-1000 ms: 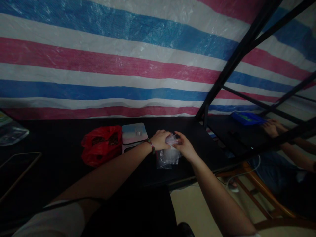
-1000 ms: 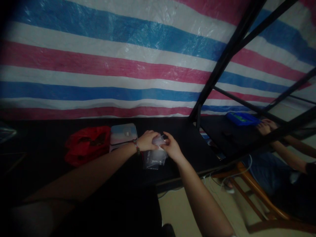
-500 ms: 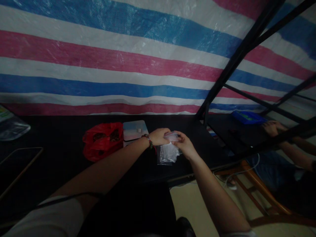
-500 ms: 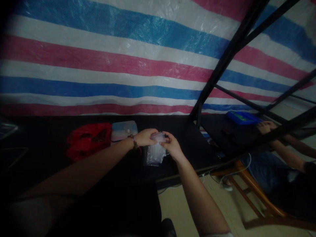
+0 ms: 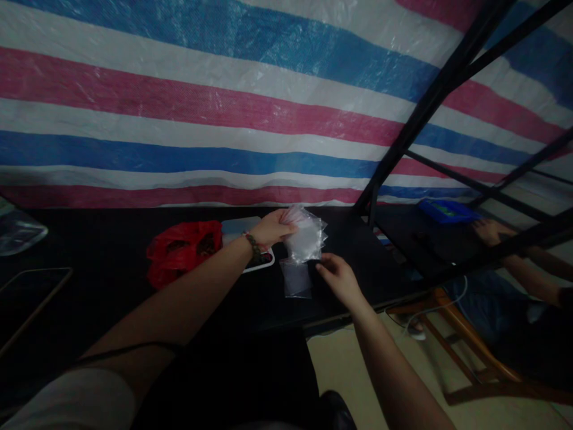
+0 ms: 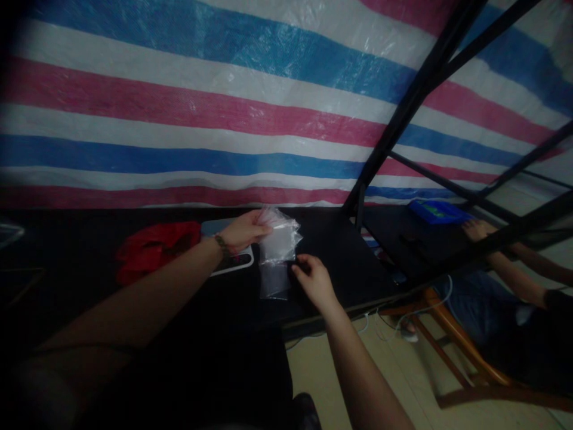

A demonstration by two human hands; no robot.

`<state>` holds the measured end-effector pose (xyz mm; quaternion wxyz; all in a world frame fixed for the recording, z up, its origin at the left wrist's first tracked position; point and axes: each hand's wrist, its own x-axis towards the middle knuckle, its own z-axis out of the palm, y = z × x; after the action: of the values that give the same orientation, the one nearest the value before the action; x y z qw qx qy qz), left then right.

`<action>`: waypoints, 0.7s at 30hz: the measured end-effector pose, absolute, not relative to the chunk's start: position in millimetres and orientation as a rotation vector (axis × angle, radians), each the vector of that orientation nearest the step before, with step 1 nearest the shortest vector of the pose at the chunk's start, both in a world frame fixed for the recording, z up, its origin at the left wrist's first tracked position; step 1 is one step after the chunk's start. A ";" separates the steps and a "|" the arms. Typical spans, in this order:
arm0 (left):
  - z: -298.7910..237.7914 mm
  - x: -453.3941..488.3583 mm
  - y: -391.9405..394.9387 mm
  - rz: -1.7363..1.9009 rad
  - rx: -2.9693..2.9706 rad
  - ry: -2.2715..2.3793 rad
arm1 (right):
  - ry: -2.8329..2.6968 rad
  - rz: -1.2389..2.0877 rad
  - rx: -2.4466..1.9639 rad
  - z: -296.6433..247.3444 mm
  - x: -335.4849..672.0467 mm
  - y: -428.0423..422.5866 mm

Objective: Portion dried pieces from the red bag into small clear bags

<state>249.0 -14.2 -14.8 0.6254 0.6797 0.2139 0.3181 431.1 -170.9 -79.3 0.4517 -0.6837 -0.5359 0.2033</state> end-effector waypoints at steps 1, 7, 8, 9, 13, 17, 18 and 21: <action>-13.6 247.0 -16.2 0.687 1.511 0.429 | -1.463 0.416 -1.767 -80.7 425.0 -177.3; -31.2 253.6 -45.8 0.142 2.225 0.671 | -1.800 0.180 -2.166 -87.2 400.2 -197.8; -35.8 257.4 -50.5 0.088 2.313 0.748 | -1.804 0.173 -2.188 -87.8 400.7 -198.4; -39.8 261.4 -54.4 0.062 2.382 0.809 | -1.806 0.172 -2.196 -88.3 402.1 -198.7; -48.0 276.4 -60.4 -0.004 2.509 0.933 | -1.810 0.212 -2.129 -91.5 409.1 -199.5; -48.3 285.3 -57.0 -0.108 2.525 1.006 | -1.786 0.329 -1.967 -92.8 413.8 -203.1; -48.1 286.4 -56.1 -0.131 2.519 1.018 | -1.759 0.388 -1.917 -92.3 415.0 -204.3; -46.5 287.6 -54.9 -0.187 2.500 1.023 | -1.604 0.643 -1.741 -90.3 419.3 -205.9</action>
<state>287.6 -54.9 -46.5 0.2154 0.9016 0.3690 -0.0676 419.3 -205.9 -90.3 0.3376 -0.6681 -0.6154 0.2469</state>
